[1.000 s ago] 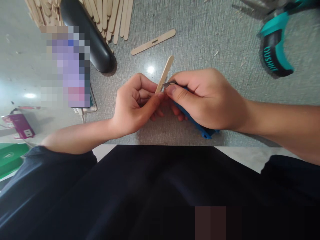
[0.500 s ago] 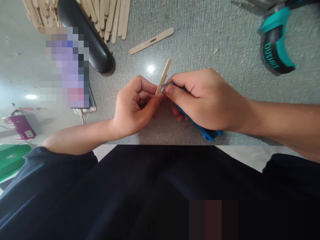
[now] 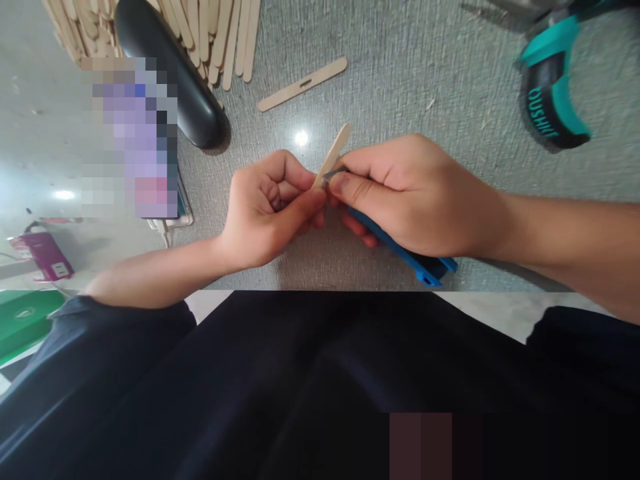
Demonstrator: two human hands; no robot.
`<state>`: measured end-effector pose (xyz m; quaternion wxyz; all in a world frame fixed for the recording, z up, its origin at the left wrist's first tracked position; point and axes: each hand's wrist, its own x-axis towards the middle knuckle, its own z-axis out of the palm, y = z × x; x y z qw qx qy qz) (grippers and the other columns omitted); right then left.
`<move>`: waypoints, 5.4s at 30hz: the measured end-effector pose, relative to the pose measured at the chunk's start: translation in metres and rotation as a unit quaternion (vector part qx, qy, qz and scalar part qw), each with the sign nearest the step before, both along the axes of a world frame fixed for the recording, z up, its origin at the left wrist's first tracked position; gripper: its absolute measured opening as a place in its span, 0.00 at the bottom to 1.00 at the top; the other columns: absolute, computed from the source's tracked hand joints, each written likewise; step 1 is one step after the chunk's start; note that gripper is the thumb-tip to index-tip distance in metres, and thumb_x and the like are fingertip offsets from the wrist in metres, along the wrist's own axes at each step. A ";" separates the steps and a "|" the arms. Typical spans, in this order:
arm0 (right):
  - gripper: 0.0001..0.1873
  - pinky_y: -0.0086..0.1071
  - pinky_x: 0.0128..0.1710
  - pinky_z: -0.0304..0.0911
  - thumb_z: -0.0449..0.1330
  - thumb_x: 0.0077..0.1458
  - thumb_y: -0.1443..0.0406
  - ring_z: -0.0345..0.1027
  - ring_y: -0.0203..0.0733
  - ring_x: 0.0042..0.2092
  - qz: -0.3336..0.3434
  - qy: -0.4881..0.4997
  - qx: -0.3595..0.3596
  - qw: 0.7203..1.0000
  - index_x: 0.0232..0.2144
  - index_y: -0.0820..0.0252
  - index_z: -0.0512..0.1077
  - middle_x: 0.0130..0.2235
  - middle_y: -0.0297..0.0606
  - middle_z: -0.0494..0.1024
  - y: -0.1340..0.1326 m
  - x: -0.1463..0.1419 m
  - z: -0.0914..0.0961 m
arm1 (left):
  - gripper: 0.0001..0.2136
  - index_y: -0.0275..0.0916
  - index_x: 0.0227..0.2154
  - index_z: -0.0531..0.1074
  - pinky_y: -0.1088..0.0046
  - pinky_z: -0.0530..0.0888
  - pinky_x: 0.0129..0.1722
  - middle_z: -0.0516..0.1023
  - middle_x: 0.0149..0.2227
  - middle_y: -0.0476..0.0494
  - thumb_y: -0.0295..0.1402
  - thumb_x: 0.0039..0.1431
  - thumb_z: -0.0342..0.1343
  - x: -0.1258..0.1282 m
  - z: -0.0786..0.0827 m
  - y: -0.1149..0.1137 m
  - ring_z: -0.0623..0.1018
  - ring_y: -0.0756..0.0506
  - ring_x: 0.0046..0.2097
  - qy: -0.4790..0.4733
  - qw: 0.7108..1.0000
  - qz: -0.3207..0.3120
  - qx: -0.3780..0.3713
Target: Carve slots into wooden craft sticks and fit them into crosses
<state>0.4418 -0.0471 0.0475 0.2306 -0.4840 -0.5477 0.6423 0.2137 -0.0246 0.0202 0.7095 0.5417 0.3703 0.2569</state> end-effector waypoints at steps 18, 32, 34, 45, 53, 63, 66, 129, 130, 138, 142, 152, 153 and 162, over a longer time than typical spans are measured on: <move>0.24 0.29 0.23 0.63 0.58 0.83 0.71 0.69 0.32 0.22 -0.031 0.085 -0.023 0.996 0.30 0.56 0.76 0.22 0.29 0.76 0.002 0.002 -0.002 | 0.27 0.43 0.36 0.71 0.74 0.71 0.18 0.87 0.29 0.53 0.56 0.66 0.81 0.010 0.005 0.002 0.76 0.54 0.20 -0.045 0.997 0.039 -0.052; 0.27 0.39 0.26 0.60 0.62 0.80 0.68 0.67 0.39 0.26 -0.019 -0.070 0.069 0.995 0.24 0.51 0.67 0.22 0.34 0.74 -0.004 0.000 0.001 | 0.15 0.42 0.40 0.75 0.77 0.69 0.18 0.91 0.34 0.48 0.43 0.79 0.72 0.007 -0.015 -0.012 0.80 0.55 0.23 -0.039 0.991 0.066 0.110; 0.28 0.39 0.27 0.59 0.62 0.80 0.68 0.65 0.40 0.28 -0.012 -0.088 0.086 0.992 0.23 0.51 0.66 0.23 0.35 0.72 -0.004 0.001 0.001 | 0.14 0.42 0.40 0.75 0.77 0.70 0.19 0.91 0.34 0.49 0.42 0.79 0.71 0.005 -0.017 -0.012 0.78 0.56 0.22 -0.031 0.991 0.055 0.116; 0.26 0.35 0.22 0.59 0.61 0.82 0.68 0.67 0.35 0.20 0.015 0.007 -0.013 1.000 0.26 0.54 0.72 0.20 0.30 0.74 -0.001 0.003 -0.002 | 0.26 0.45 0.38 0.70 0.70 0.77 0.25 0.87 0.32 0.49 0.59 0.72 0.73 0.000 -0.009 -0.007 0.84 0.50 0.28 0.007 0.999 0.010 0.037; 0.20 0.30 0.22 0.62 0.62 0.81 0.68 0.69 0.33 0.21 0.011 0.087 -0.006 0.996 0.31 0.55 0.79 0.22 0.27 0.77 0.006 0.006 -0.005 | 0.27 0.45 0.38 0.70 0.69 0.75 0.20 0.89 0.33 0.51 0.60 0.68 0.75 0.003 0.003 -0.001 0.79 0.52 0.22 0.007 1.000 0.006 -0.023; 0.20 0.30 0.23 0.65 0.64 0.82 0.62 0.70 0.34 0.23 -0.026 0.124 -0.031 0.991 0.32 0.55 0.76 0.25 0.29 0.78 0.001 0.006 -0.006 | 0.29 0.45 0.39 0.71 0.71 0.79 0.21 0.91 0.34 0.50 0.62 0.65 0.77 0.006 -0.001 0.001 0.82 0.51 0.23 -0.017 0.999 0.021 -0.033; 0.20 0.30 0.24 0.65 0.63 0.82 0.64 0.70 0.34 0.23 -0.029 0.118 -0.028 0.992 0.31 0.55 0.75 0.25 0.29 0.77 0.001 0.005 -0.006 | 0.27 0.45 0.40 0.71 0.71 0.80 0.21 0.92 0.35 0.49 0.61 0.66 0.77 0.006 -0.003 0.001 0.83 0.50 0.24 -0.015 0.999 0.026 -0.025; 0.26 0.31 0.18 0.63 0.69 0.80 0.54 0.70 0.35 0.20 -0.060 0.137 -0.067 0.986 0.28 0.56 0.77 0.22 0.31 0.77 0.000 -0.002 -0.006 | 0.23 0.43 0.38 0.72 0.74 0.71 0.18 0.89 0.32 0.52 0.52 0.72 0.77 0.005 -0.004 0.001 0.75 0.55 0.20 -0.060 0.998 0.010 -0.027; 0.26 0.32 0.18 0.64 0.70 0.80 0.52 0.70 0.36 0.20 -0.062 0.144 -0.069 0.985 0.28 0.56 0.78 0.22 0.31 0.77 0.000 -0.002 -0.006 | 0.23 0.43 0.38 0.72 0.74 0.72 0.18 0.90 0.32 0.51 0.52 0.72 0.77 0.005 -0.005 0.002 0.77 0.54 0.21 -0.064 0.997 0.012 -0.028; 0.26 0.28 0.19 0.63 0.63 0.83 0.68 0.70 0.33 0.20 -0.085 0.064 -0.068 0.992 0.26 0.55 0.73 0.22 0.29 0.76 -0.001 -0.005 0.001 | 0.23 0.42 0.42 0.74 0.73 0.79 0.22 0.91 0.35 0.49 0.55 0.71 0.76 0.005 -0.008 -0.005 0.84 0.51 0.26 -0.030 0.999 0.043 -0.014; 0.27 0.27 0.18 0.63 0.59 0.83 0.72 0.69 0.33 0.20 -0.092 0.033 -0.093 0.991 0.26 0.55 0.73 0.21 0.28 0.76 -0.003 -0.007 0.002 | 0.22 0.43 0.44 0.74 0.73 0.79 0.23 0.91 0.36 0.48 0.55 0.74 0.74 0.005 -0.010 -0.009 0.86 0.50 0.29 -0.023 0.999 0.040 0.017; 0.27 0.32 0.21 0.63 0.70 0.80 0.51 0.69 0.34 0.22 -0.051 0.151 -0.017 0.987 0.27 0.54 0.75 0.22 0.29 0.76 -0.008 -0.003 -0.008 | 0.27 0.46 0.40 0.68 0.75 0.72 0.15 0.90 0.33 0.53 0.59 0.70 0.75 0.003 -0.007 -0.009 0.80 0.52 0.20 -0.039 0.999 0.001 -0.019; 0.27 0.33 0.21 0.63 0.71 0.79 0.50 0.69 0.35 0.22 -0.050 0.160 -0.021 0.986 0.28 0.53 0.75 0.22 0.29 0.77 -0.007 -0.002 -0.008 | 0.27 0.46 0.41 0.68 0.76 0.71 0.14 0.90 0.33 0.53 0.60 0.70 0.75 0.003 -0.005 -0.009 0.80 0.52 0.20 -0.037 0.999 -0.002 -0.031; 0.25 0.38 0.25 0.63 0.75 0.74 0.46 0.69 0.38 0.25 -0.180 0.138 0.036 0.973 0.31 0.50 0.75 0.25 0.29 0.76 -0.010 -0.004 -0.004 | 0.23 0.44 0.42 0.72 0.75 0.70 0.14 0.88 0.31 0.52 0.56 0.72 0.75 0.001 -0.008 -0.008 0.78 0.52 0.19 -0.037 0.999 0.031 -0.021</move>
